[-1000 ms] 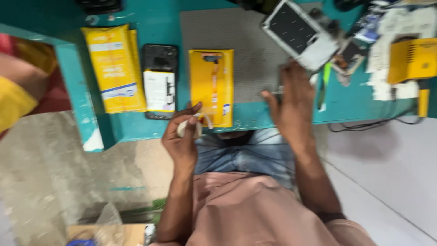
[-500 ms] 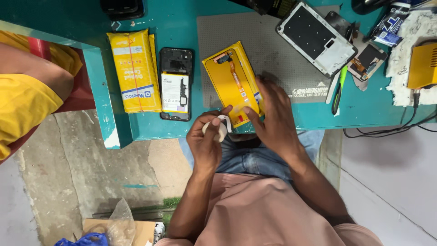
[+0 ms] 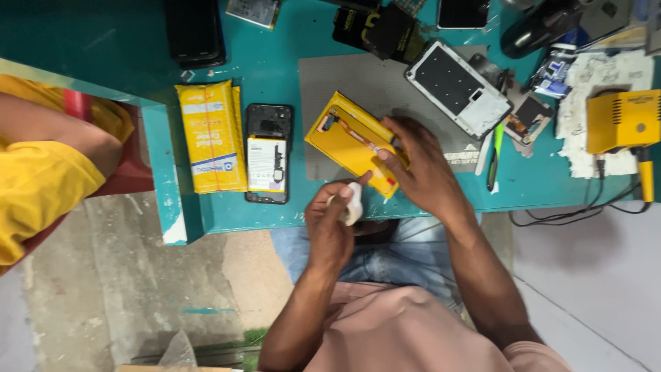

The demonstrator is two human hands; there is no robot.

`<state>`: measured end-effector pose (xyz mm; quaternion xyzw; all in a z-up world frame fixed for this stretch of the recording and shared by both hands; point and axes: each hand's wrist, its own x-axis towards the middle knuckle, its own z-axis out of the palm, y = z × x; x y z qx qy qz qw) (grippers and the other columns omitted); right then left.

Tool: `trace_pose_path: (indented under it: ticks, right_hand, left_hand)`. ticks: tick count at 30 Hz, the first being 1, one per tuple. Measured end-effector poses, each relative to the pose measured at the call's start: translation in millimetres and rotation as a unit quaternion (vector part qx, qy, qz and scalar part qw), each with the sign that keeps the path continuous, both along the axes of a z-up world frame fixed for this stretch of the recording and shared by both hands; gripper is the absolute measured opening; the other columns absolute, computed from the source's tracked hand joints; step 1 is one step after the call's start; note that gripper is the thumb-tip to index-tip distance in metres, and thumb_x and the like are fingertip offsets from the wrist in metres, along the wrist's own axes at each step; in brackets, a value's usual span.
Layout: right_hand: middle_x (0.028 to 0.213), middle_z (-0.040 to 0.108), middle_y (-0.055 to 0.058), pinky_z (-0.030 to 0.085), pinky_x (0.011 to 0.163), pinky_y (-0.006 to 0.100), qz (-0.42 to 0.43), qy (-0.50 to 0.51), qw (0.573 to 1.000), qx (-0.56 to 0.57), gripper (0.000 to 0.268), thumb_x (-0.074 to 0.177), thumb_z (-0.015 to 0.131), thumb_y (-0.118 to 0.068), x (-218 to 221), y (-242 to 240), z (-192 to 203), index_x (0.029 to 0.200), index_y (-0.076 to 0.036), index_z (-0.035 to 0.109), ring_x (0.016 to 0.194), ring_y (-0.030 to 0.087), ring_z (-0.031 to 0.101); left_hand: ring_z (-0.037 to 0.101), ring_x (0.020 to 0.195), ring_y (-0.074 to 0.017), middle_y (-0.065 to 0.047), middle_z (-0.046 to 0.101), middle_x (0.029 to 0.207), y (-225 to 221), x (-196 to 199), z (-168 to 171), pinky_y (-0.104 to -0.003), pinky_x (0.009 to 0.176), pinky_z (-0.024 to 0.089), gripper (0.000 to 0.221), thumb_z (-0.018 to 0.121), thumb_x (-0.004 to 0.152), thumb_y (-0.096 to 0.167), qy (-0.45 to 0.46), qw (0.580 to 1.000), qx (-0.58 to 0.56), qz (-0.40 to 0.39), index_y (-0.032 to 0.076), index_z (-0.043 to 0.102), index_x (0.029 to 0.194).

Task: The person prepares a mobile phone screen for installation by removing protective films and applying adhesive tape using tweezers.

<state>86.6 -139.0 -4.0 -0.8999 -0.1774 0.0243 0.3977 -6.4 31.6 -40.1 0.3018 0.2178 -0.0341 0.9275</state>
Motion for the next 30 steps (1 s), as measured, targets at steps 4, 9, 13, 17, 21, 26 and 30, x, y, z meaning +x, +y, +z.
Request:
trace_pose_path:
  ticks: [4,9,13,17,21,26,30]
  right_hand:
    - [0.144,0.056,0.025,0.043,0.111,0.047,0.009,0.004,1.000,0.005,0.051,0.106,0.061,-0.032,7,0,1,0.146,-0.002,0.052,0.133,0.041,0.053]
    - [0.144,0.056,0.025,0.047,0.107,0.045,0.014,0.049,0.998,0.025,0.049,0.105,0.059,-0.030,20,-10,3,0.145,-0.002,0.053,0.130,0.041,0.056]
    - [0.145,0.056,0.025,0.046,0.110,0.045,0.031,0.024,0.999,0.013,0.046,0.107,0.059,-0.026,31,-9,1,0.145,0.000,0.053,0.132,0.041,0.056]
    - [0.145,0.061,0.024,0.046,0.115,0.047,0.077,-0.095,0.992,0.021,0.045,0.107,0.063,-0.022,29,-8,31,0.145,0.002,0.055,0.138,0.041,0.057]
    - [0.116,0.073,0.015,0.064,0.091,0.036,0.283,0.023,0.862,0.419,0.058,0.105,0.065,-0.035,29,-17,109,0.146,0.003,0.048,0.100,0.027,0.075]
    - [0.105,0.077,0.002,0.063,0.080,0.033,0.326,-0.087,0.913,0.228,0.046,0.091,0.068,-0.048,14,-33,173,0.117,-0.011,0.073,0.089,0.019,0.080]
    - [0.111,0.073,0.007,0.060,0.082,0.039,0.201,-0.183,0.961,-0.059,0.048,0.081,0.082,-0.039,-2,-16,143,0.117,-0.008,0.075,0.097,0.028,0.074]
  left_hand:
    - [0.069,0.115,-0.0338,-0.015,0.070,0.096,-10,8,1,-0.038,0.109,0.051,0.018,0.069,0.101,0.014,-0.065,0.998,-0.018,0.022,-0.004,0.067,0.102]
    - [0.069,0.119,-0.0347,-0.015,0.070,0.096,-21,16,-10,-0.038,0.111,0.047,0.016,0.069,0.100,0.011,-0.063,0.997,-0.034,0.014,-0.004,0.066,0.101]
    - [0.068,0.116,-0.0341,-0.016,0.071,0.097,-24,25,-14,-0.041,0.116,0.049,0.016,0.069,0.099,0.011,-0.074,0.995,-0.071,0.018,-0.005,0.067,0.103]
    - [0.071,0.117,-0.0336,-0.016,0.072,0.099,-24,25,-13,-0.037,0.107,0.050,0.015,0.070,0.098,0.010,-0.057,0.997,-0.041,0.017,-0.004,0.067,0.101]
    - [0.073,0.107,-0.0319,-0.016,0.072,0.099,-14,14,-8,-0.035,0.097,0.054,0.014,0.070,0.098,0.009,-0.072,0.997,0.007,0.020,-0.004,0.068,0.103]
    - [0.074,0.093,-0.0233,-0.010,0.071,0.104,3,6,25,-0.032,0.081,0.060,0.005,0.073,0.097,0.003,-0.136,0.956,0.260,0.005,0.000,0.072,0.101]
    - [0.071,0.090,-0.0174,-0.009,0.071,0.106,21,12,53,-0.029,0.077,0.058,0.011,0.077,0.094,0.000,-0.200,0.831,0.520,-0.009,0.003,0.074,0.104]
